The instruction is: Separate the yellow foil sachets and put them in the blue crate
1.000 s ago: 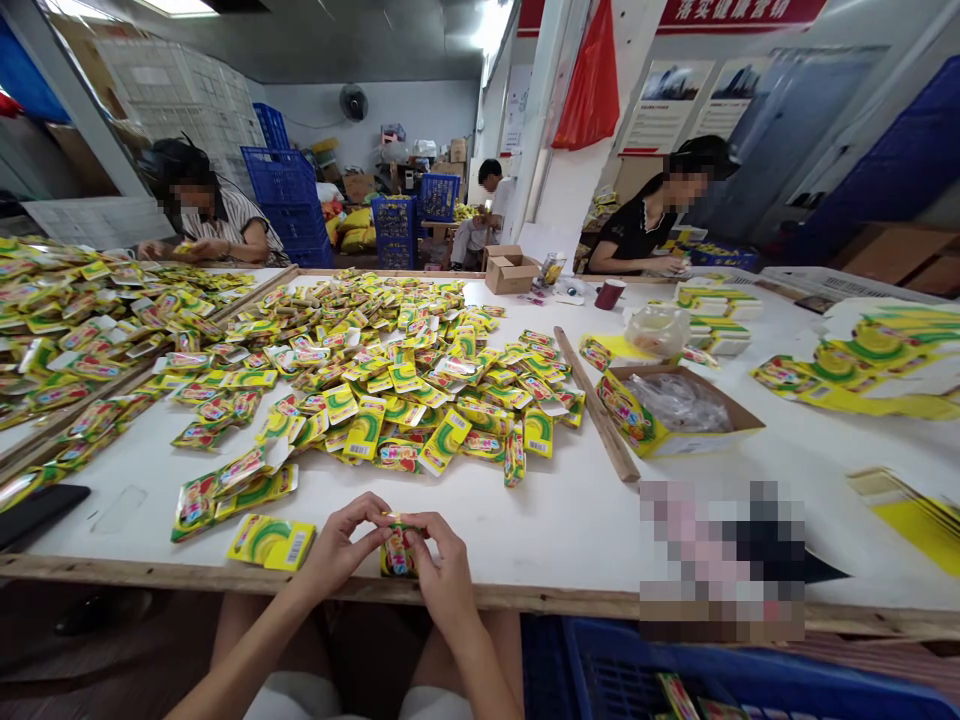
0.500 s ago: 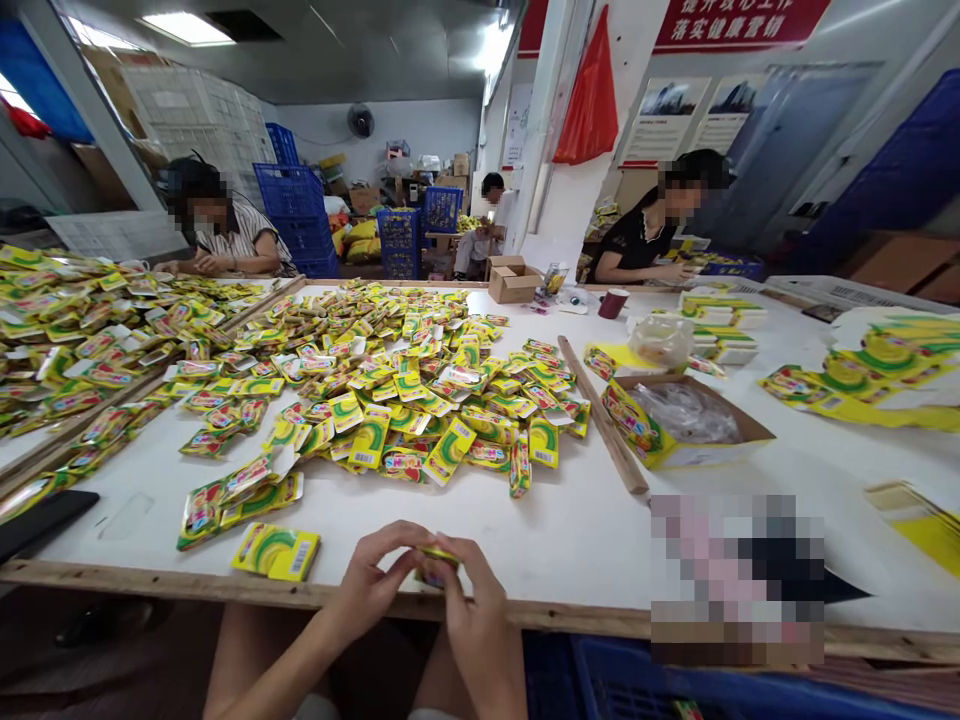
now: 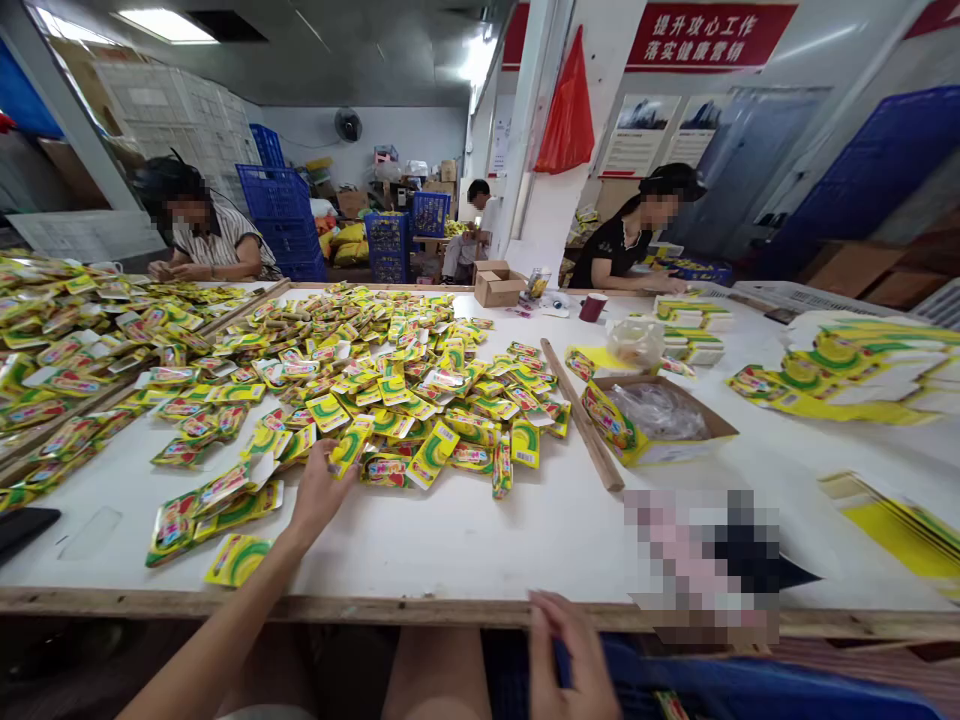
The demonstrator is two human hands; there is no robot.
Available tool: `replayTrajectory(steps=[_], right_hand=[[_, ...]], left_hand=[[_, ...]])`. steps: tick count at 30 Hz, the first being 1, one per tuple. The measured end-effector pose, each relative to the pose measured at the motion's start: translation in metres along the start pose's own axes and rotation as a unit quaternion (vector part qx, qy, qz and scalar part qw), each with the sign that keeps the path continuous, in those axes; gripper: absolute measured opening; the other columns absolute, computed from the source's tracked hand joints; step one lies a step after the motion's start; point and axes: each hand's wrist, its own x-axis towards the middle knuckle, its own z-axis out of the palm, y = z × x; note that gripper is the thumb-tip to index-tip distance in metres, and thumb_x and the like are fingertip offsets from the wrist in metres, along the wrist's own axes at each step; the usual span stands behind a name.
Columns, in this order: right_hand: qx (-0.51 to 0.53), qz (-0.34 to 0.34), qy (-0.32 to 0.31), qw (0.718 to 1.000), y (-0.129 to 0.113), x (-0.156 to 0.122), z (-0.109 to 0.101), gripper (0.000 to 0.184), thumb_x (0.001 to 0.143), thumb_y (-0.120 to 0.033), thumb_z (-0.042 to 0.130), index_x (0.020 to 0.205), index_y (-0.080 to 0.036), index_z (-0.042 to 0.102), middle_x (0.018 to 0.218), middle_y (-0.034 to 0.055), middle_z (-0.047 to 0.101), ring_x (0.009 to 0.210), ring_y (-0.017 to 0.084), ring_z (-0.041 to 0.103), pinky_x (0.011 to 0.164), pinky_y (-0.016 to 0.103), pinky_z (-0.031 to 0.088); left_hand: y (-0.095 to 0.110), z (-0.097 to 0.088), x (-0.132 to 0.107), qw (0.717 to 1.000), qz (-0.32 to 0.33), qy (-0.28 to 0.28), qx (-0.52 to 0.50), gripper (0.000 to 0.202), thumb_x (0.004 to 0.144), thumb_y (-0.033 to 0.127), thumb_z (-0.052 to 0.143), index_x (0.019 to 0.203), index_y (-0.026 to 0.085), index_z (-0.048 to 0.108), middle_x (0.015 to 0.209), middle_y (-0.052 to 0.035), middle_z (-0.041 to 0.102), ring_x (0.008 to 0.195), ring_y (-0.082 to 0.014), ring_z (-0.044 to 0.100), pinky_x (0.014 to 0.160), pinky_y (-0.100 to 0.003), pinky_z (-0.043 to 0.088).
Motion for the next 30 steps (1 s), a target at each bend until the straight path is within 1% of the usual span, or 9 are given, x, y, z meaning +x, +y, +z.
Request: replayTrajectory(steps=[3,5,7,9,11,17,24,27,30], right_hand=[[0.115,0.01,-0.07,0.991,-0.041,-0.005,0.065,0.026,0.089,-0.043,0.055,0.096,-0.021,0.067,0.1,0.0092,0.068,0.091,0.024,0.065,0.081,0.035,0.053],[0.195,0.028,-0.118,0.973,-0.059,-0.002,0.1,0.028,0.09,-0.041,0.054,0.107,-0.02,0.062,0.108,0.0105,0.067,0.095,0.023,0.066,0.08,0.034,0.054],[0.272,0.049,-0.156,0.948,-0.068,0.003,0.124,0.034,0.089,-0.039,0.055,0.117,-0.02,0.055,0.114,0.012,0.066,0.098,0.023,0.066,0.08,0.033,0.056],[0.321,0.063,-0.178,0.928,-0.072,0.007,0.138,0.036,0.089,-0.036,0.056,0.121,-0.02,0.049,0.111,0.0115,0.067,0.097,0.022,0.067,0.081,0.034,0.056],[0.333,0.063,-0.185,0.922,-0.072,0.007,0.144,0.034,0.09,-0.032,0.056,0.12,-0.02,0.047,0.105,0.0095,0.069,0.094,0.021,0.068,0.083,0.034,0.055],[0.3,0.015,-0.191,0.934,-0.065,0.001,0.142,0.031,0.089,-0.027,0.054,0.119,-0.021,0.053,0.104,0.0074,0.068,0.091,0.02,0.067,0.078,0.031,0.055],[0.228,-0.061,-0.27,0.934,-0.069,0.016,0.141,0.02,0.092,-0.027,0.051,0.1,-0.021,0.068,0.096,0.0058,0.068,0.087,0.02,0.065,0.076,0.029,0.053],[0.225,-0.073,-0.255,0.938,-0.071,0.022,0.144,0.021,0.092,-0.028,0.051,0.092,-0.021,0.07,0.092,0.0061,0.068,0.09,0.021,0.064,0.08,0.03,0.051],[0.252,-0.043,-0.214,0.943,-0.069,0.022,0.145,0.019,0.091,-0.027,0.052,0.103,-0.021,0.065,0.094,0.0051,0.068,0.089,0.02,0.064,0.08,0.03,0.052]], left_hand=[[0.008,-0.006,-0.036,0.994,-0.037,-0.061,-0.086,0.037,0.085,0.049,0.05,0.108,0.02,0.046,0.103,-0.0106,0.066,0.09,-0.026,0.068,0.077,-0.043,0.052],[0.015,-0.003,-0.06,0.96,-0.099,-0.146,-0.219,0.038,0.087,0.054,0.045,0.106,0.021,0.045,0.097,-0.0086,0.069,0.078,-0.0229,0.07,0.07,-0.039,0.054],[0.019,0.005,-0.08,0.906,-0.163,-0.209,-0.329,0.04,0.085,0.055,0.05,0.106,0.022,0.045,0.089,-0.0055,0.07,0.07,-0.0197,0.07,0.065,-0.034,0.053],[0.022,0.013,-0.092,0.893,-0.175,-0.228,-0.345,0.041,0.084,0.053,0.058,0.108,0.022,0.046,0.078,-0.0013,0.069,0.062,-0.0158,0.066,0.06,-0.028,0.051],[0.022,0.018,-0.097,0.907,-0.138,-0.232,-0.322,0.041,0.084,0.048,0.061,0.11,0.022,0.046,0.077,-0.0002,0.068,0.063,-0.0144,0.065,0.059,-0.025,0.05],[0.016,0.008,-0.094,0.943,-0.032,-0.197,-0.265,0.048,0.087,0.035,0.06,0.128,0.03,0.036,0.113,-0.005,0.064,0.094,-0.0183,0.067,0.079,-0.031,0.052],[0.005,0.001,-0.089,0.952,-0.007,-0.243,-0.188,0.026,0.088,0.033,0.056,0.111,0.021,0.06,0.105,-0.0072,0.068,0.095,-0.0219,0.066,0.085,-0.035,0.052],[0.007,0.004,-0.085,0.963,0.036,-0.211,-0.163,0.019,0.088,0.031,0.056,0.102,0.021,0.066,0.109,-0.0082,0.066,0.11,-0.0238,0.06,0.095,-0.037,0.048],[0.008,0.008,-0.085,0.964,0.047,-0.184,-0.184,0.022,0.089,0.029,0.055,0.109,0.022,0.062,0.113,-0.0086,0.064,0.11,-0.0228,0.06,0.096,-0.038,0.048]])
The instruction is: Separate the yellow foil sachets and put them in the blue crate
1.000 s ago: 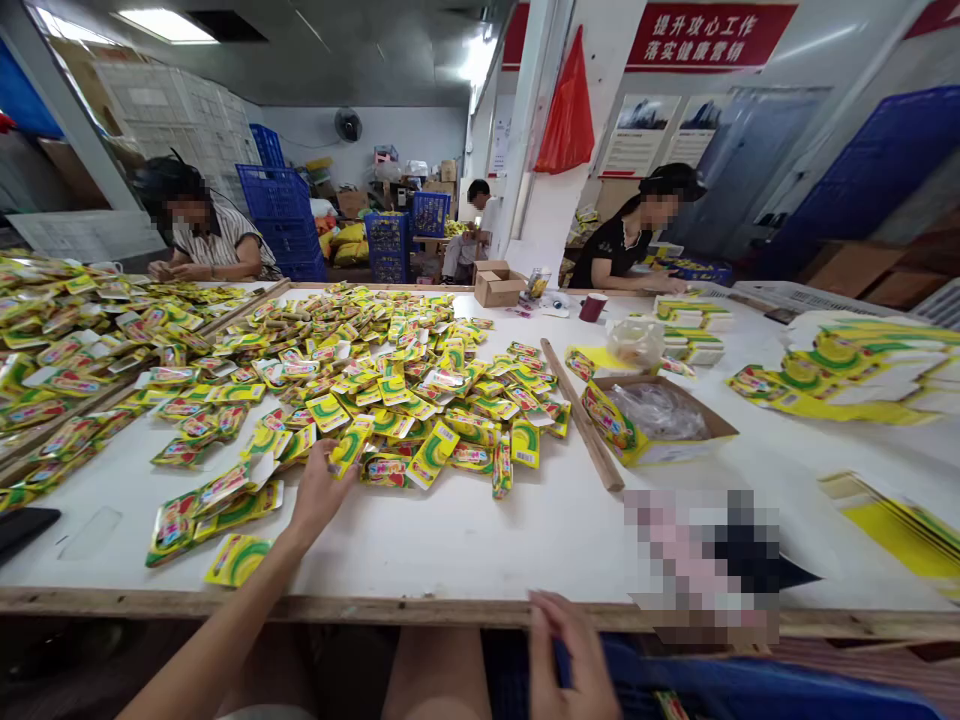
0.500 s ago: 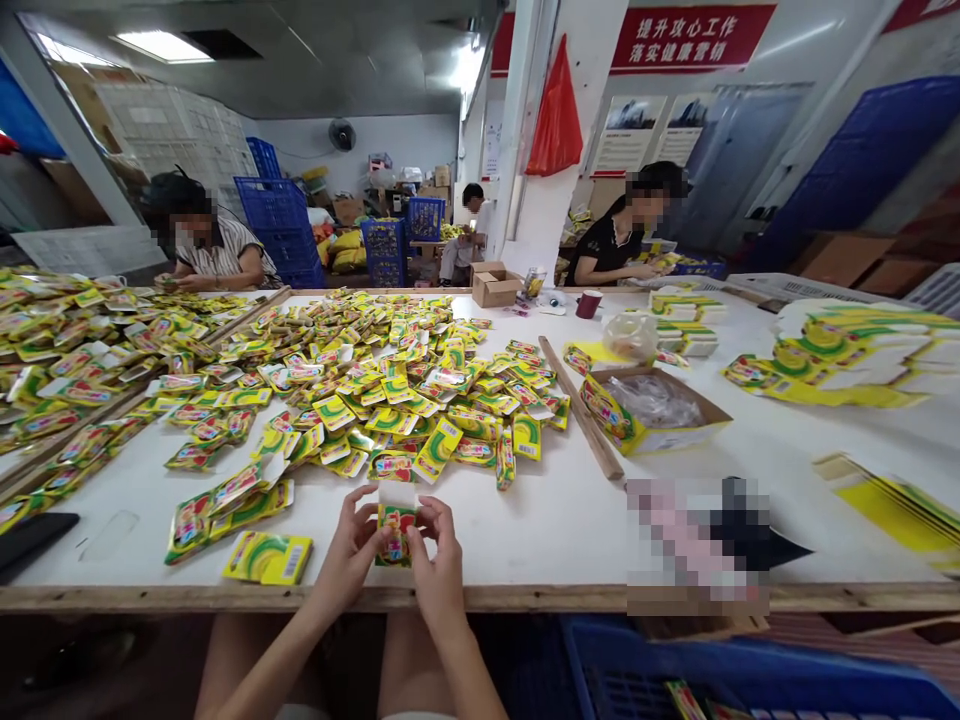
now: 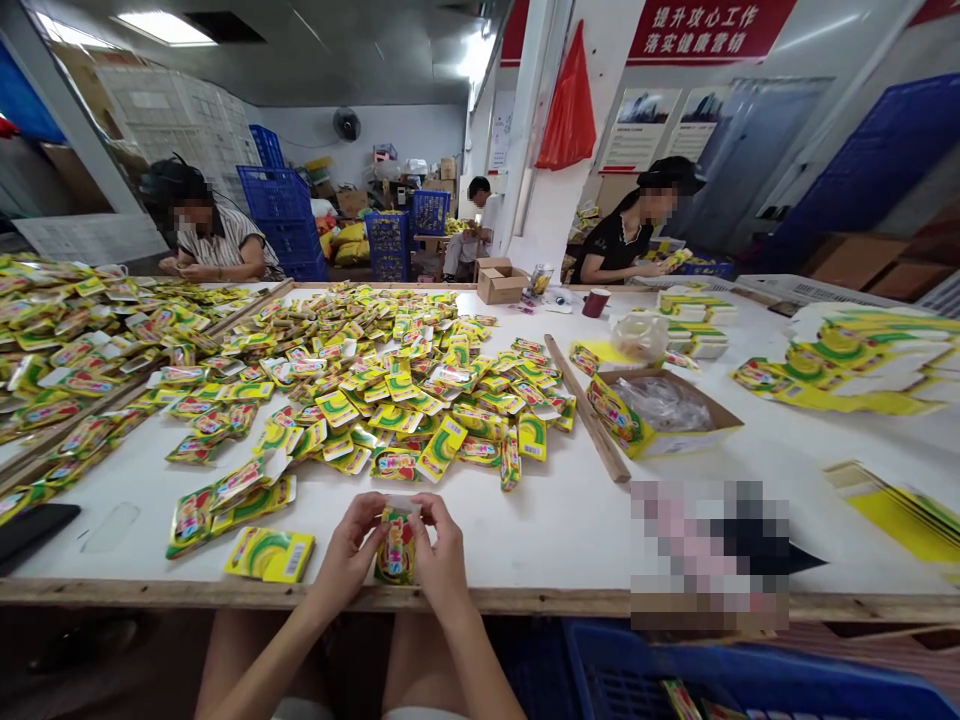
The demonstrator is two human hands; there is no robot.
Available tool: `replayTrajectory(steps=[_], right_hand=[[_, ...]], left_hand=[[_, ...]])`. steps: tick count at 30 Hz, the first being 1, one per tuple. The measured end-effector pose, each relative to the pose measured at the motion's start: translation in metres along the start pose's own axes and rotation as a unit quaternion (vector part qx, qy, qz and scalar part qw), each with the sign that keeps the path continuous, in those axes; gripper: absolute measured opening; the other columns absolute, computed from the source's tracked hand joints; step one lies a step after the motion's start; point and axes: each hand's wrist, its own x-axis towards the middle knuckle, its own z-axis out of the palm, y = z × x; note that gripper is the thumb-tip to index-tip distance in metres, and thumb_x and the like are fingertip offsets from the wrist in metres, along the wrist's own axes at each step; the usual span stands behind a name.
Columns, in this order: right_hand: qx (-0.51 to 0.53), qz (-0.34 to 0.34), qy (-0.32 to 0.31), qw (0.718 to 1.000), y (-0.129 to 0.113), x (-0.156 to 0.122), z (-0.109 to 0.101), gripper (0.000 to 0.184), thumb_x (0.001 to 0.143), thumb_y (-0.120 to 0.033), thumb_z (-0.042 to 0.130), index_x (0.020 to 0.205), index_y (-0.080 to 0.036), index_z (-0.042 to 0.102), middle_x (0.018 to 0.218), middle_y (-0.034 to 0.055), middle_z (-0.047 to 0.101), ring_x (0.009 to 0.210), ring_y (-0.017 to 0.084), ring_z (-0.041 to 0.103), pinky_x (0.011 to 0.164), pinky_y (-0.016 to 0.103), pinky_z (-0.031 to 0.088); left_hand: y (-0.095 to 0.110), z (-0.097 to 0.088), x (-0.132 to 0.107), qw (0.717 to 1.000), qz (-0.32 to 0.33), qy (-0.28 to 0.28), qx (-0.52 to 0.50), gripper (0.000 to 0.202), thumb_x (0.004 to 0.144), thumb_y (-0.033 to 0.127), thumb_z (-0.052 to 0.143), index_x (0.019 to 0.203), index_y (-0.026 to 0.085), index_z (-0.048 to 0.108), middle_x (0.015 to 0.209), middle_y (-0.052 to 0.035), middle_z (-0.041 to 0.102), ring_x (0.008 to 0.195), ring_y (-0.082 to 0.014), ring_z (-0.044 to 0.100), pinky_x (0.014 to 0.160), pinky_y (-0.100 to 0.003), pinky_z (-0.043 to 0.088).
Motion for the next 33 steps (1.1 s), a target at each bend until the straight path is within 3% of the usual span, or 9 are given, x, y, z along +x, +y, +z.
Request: replayTrajectory(steps=[3,7,16,20,26,29,31,33], right_hand=[[0.008,-0.002,0.003,1.0,0.0,-0.004,-0.001,0.018,0.091,-0.028,0.053,0.104,-0.021,0.064,0.099,0.0054,0.069,0.092,0.02,0.065,0.082,0.03,0.053],[-0.012,-0.028,-0.036,0.999,-0.006,-0.008,-0.001,0.015,0.091,-0.03,0.056,0.094,-0.022,0.068,0.104,0.007,0.068,0.101,0.022,0.063,0.089,0.034,0.051],[-0.029,0.039,0.011,0.999,-0.015,0.003,0.011,0.017,0.086,-0.033,0.059,0.086,-0.018,0.066,0.079,0.0038,0.069,0.071,0.019,0.063,0.069,0.028,0.051],[-0.011,0.052,-0.005,0.999,-0.014,0.0,0.007,0.02,0.088,-0.036,0.059,0.086,-0.018,0.067,0.082,0.005,0.069,0.076,0.02,0.064,0.072,0.028,0.051],[0.013,0.036,-0.03,0.999,-0.014,-0.013,0.01,0.022,0.091,-0.036,0.054,0.091,-0.019,0.068,0.089,0.0068,0.071,0.085,0.022,0.066,0.077,0.03,0.053],[-0.053,0.02,0.023,0.998,-0.022,-0.022,-0.018,0.025,0.091,-0.039,0.052,0.09,-0.02,0.068,0.092,0.0064,0.07,0.088,0.022,0.065,0.078,0.03,0.052],[-0.137,0.033,0.091,0.986,-0.028,-0.033,-0.063,0.028,0.09,-0.045,0.051,0.089,-0.021,0.067,0.09,0.006,0.07,0.085,0.022,0.065,0.073,0.031,0.053],[-0.25,0.064,0.142,0.956,-0.031,-0.048,-0.124,0.033,0.086,-0.053,0.052,0.09,-0.024,0.067,0.089,0.0072,0.07,0.08,0.024,0.065,0.07,0.034,0.052]], left_hand=[[0.003,0.0,-0.001,1.0,0.014,0.003,0.018,0.023,0.089,0.027,0.054,0.11,0.022,0.061,0.112,-0.0085,0.064,0.107,-0.0222,0.062,0.096,-0.039,0.048],[0.011,-0.004,-0.002,0.998,0.02,0.002,0.054,0.015,0.087,0.029,0.057,0.093,0.02,0.067,0.098,-0.0075,0.069,0.098,-0.0228,0.064,0.091,-0.036,0.049],[0.012,-0.004,0.002,0.997,-0.05,0.052,0.031,0.016,0.085,0.033,0.061,0.09,0.019,0.068,0.086,-0.004,0.07,0.081,-0.019,0.064,0.076,-0.029,0.051],[0.008,-0.007,0.0,0.998,-0.042,0.035,0.026,0.017,0.086,0.033,0.061,0.092,0.02,0.07,0.089,-0.0044,0.07,0.085,-0.0195,0.065,0.079,-0.03,0.051],[0.007,-0.005,-0.013,0.997,0.023,0.008,0.068,0.015,0.088,0.028,0.058,0.095,0.023,0.071,0.095,-0.0056,0.07,0.095,-0.0208,0.065,0.087,-0.033,0.051],[0.012,-0.027,-0.017,0.987,0.032,-0.007,0.157,0.024,0.09,0.028,0.054,0.111,0.025,0.064,0.109,-0.0073,0.068,0.103,-0.0217,0.063,0.091,-0.035,0.05],[0.012,-0.059,-0.02,0.97,0.018,0.004,0.244,0.033,0.09,0.029,0.052,0.123,0.025,0.057,0.119,-0.0085,0.064,0.111,-0.0234,0.06,0.095,-0.039,0.048],[0.007,-0.098,-0.025,0.94,-0.016,0.01,0.342,0.036,0.088,0.031,0.053,0.123,0.024,0.057,0.124,-0.0096,0.062,0.117,-0.0265,0.057,0.1,-0.044,0.044]])
